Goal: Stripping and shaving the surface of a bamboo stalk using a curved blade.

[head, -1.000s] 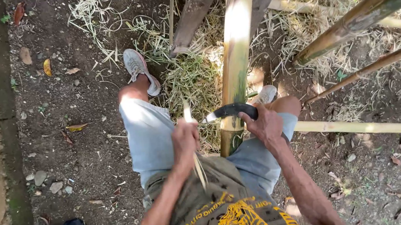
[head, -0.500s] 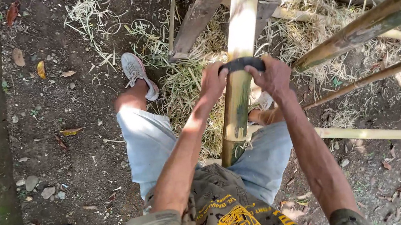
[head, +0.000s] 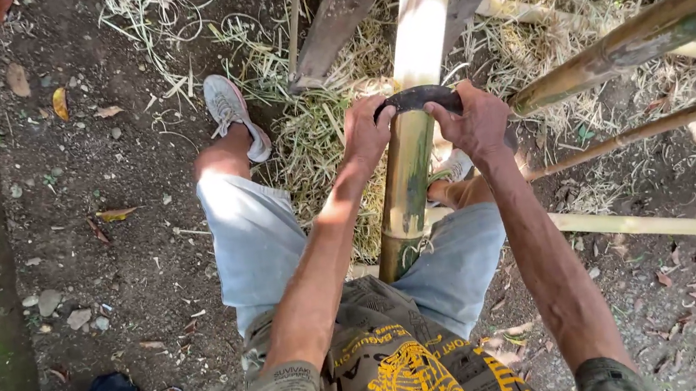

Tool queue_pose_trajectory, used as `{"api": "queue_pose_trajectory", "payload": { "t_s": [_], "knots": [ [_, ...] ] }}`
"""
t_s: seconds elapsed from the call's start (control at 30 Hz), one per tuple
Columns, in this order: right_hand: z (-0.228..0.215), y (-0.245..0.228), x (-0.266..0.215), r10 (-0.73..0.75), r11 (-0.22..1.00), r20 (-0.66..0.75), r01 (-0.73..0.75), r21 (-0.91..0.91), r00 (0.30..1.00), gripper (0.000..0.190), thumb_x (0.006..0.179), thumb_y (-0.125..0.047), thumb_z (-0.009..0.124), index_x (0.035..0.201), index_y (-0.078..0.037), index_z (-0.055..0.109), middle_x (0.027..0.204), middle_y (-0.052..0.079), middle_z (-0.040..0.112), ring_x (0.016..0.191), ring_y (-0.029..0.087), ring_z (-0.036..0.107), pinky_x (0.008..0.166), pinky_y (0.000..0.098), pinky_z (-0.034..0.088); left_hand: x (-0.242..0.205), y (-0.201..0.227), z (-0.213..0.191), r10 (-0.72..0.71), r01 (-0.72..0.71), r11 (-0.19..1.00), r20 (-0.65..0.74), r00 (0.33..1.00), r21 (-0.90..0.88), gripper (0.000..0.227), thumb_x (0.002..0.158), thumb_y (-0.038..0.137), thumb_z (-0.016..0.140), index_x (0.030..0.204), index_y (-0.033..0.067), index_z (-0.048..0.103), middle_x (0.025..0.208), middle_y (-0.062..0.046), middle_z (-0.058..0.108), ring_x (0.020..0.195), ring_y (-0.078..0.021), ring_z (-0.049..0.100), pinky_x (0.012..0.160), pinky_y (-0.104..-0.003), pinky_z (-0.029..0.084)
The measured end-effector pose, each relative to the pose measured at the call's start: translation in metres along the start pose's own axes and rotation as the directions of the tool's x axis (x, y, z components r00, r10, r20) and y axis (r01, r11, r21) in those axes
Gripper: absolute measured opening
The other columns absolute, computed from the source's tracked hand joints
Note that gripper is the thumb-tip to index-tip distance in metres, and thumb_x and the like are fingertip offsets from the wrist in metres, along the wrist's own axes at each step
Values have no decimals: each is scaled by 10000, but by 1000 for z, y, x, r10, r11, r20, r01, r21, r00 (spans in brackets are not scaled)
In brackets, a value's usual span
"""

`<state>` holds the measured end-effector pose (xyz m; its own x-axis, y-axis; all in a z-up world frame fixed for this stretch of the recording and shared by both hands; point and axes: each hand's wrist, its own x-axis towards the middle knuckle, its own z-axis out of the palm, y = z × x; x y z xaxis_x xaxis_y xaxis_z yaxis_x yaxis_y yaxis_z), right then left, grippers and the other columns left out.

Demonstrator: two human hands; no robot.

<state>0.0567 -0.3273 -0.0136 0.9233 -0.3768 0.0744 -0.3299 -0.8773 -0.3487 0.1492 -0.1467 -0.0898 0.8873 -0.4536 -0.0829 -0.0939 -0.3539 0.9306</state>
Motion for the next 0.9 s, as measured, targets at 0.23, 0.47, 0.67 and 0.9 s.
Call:
{"api": "queue_pose_trajectory", "payload": {
  "t_s": [0.23, 0.47, 0.67, 0.9],
  "knots": [
    [-6, -11, -50, 114, 990, 239, -130, 51, 964, 428, 964, -489, 768, 861, -100, 623, 660, 66, 651, 459, 218, 589, 456, 370, 491, -65, 30, -31, -216, 225, 973, 140, 966, -49, 136, 975, 120, 653, 999, -4, 703, 895, -156, 676, 771, -258, 659, 681, -382, 524],
    [-25, -46, -119, 1, 995, 260, -26, 94, 966, 457, 895, -506, 758, 792, -87, 609, 615, 93, 650, 485, 246, 624, 479, 393, 499, -167, 5, -41, 64, -64, 998, -15, 998, -18, 172, 954, 142, 677, 972, -29, 664, 840, -177, 673, 736, -338, 671, 670, -430, 543],
    [-24, -49, -126, -72, 995, 255, 53, 79, 964, 500, 873, -541, 750, 815, -70, 595, 629, 96, 648, 497, 277, 637, 462, 408, 498, -174, 6, -54, -38, 31, 997, 107, 994, 72, 201, 938, 162, 660, 848, -17, 672, 765, -190, 659, 698, -331, 667, 647, -448, 542],
    [-18, -40, -43, 270, 955, 388, -192, -228, 881, 473, 941, -571, 701, 909, -104, 630, 610, 40, 648, 430, 145, 557, 438, 341, 484, -59, 18, -46, -167, 210, 965, 250, 954, -155, 163, 985, 135, 621, 993, 8, 723, 748, -92, 657, 552, -194, 591, 467, -339, 478]
  ]
}}
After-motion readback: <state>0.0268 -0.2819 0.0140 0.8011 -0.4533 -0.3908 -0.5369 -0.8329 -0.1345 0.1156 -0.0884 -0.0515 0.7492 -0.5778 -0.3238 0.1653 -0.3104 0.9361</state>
